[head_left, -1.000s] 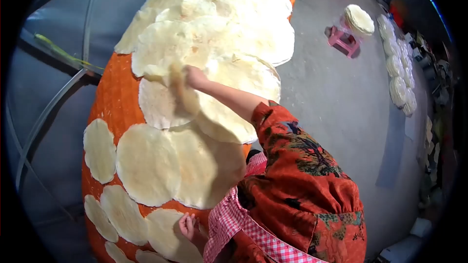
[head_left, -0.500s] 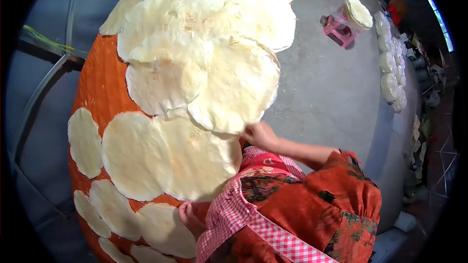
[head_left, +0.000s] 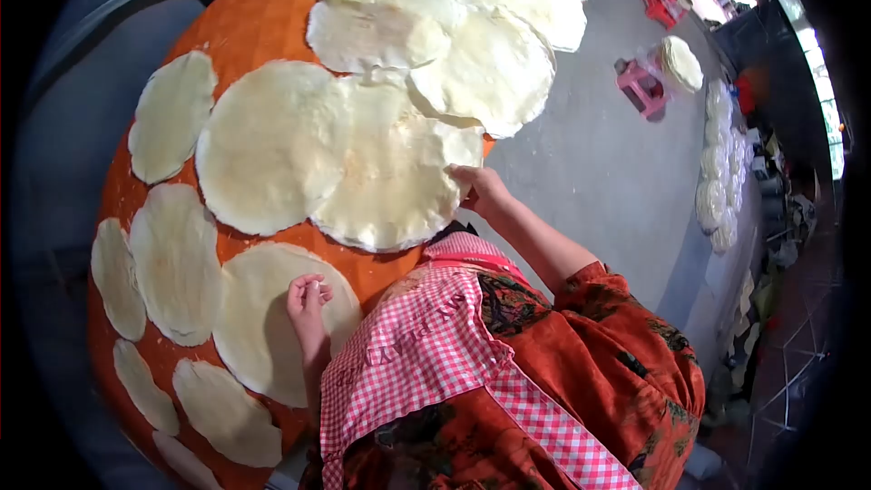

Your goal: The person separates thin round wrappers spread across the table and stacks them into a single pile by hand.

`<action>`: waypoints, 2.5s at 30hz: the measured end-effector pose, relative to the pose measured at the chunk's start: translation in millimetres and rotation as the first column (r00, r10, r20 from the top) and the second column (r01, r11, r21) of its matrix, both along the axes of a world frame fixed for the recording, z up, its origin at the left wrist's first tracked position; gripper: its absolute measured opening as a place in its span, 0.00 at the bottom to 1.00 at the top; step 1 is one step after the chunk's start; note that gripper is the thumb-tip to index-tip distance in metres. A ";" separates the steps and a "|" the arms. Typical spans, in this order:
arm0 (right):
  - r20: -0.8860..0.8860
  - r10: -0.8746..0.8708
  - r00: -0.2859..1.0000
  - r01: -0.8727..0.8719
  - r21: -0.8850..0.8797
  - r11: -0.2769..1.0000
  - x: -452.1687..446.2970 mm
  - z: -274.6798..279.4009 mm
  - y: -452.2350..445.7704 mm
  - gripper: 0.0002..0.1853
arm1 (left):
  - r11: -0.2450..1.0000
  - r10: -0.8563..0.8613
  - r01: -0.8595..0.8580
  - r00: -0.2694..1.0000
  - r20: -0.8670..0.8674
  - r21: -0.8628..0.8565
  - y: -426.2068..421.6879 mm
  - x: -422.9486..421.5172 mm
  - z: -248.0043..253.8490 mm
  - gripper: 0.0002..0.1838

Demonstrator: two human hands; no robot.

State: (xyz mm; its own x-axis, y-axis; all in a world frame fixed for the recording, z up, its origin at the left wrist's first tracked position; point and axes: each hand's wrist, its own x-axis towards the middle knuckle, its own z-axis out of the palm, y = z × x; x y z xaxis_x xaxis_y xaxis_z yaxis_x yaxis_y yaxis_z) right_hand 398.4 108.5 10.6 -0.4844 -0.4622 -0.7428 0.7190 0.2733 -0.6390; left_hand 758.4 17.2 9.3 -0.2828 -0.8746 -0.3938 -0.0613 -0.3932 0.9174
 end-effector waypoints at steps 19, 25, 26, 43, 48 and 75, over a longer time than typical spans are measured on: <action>-0.571 0.401 -0.716 -0.655 0.749 -0.102 296.5 157.5 -123.4 0.18 | 0.957 0.288 -0.075 0.277 -0.917 0.279 -12.3 62.5 44.0 0.38; -0.843 0.314 -0.437 -0.892 0.450 -0.036 278.0 32.9 -118.4 0.36 | 0.908 0.411 -0.245 0.371 -0.833 0.339 -12.7 68.6 -5.8 0.34; -0.857 0.315 -0.408 -0.907 0.421 -0.031 275.3 28.5 -117.2 0.33 | 0.906 0.415 -0.252 0.377 -0.828 0.339 -9.9 66.6 -0.8 0.35; -0.649 0.756 0.081 -0.981 -0.188 -0.057 233.3 13.3 -139.4 0.11 | 0.946 0.324 -0.193 0.577 -0.750 0.260 2.7 67.5 -10.7 0.30; -0.617 0.779 0.106 -0.985 -0.172 -0.003 228.5 10.3 -139.2 0.10 | 0.930 0.366 -0.210 0.576 -0.731 0.300 2.2 67.1 -10.2 0.30; -0.904 0.392 -0.169 -0.985 0.172 -0.029 253.2 6.5 -136.5 0.12 | 0.885 0.457 -0.417 0.686 -0.566 0.209 12.8 48.9 15.4 0.22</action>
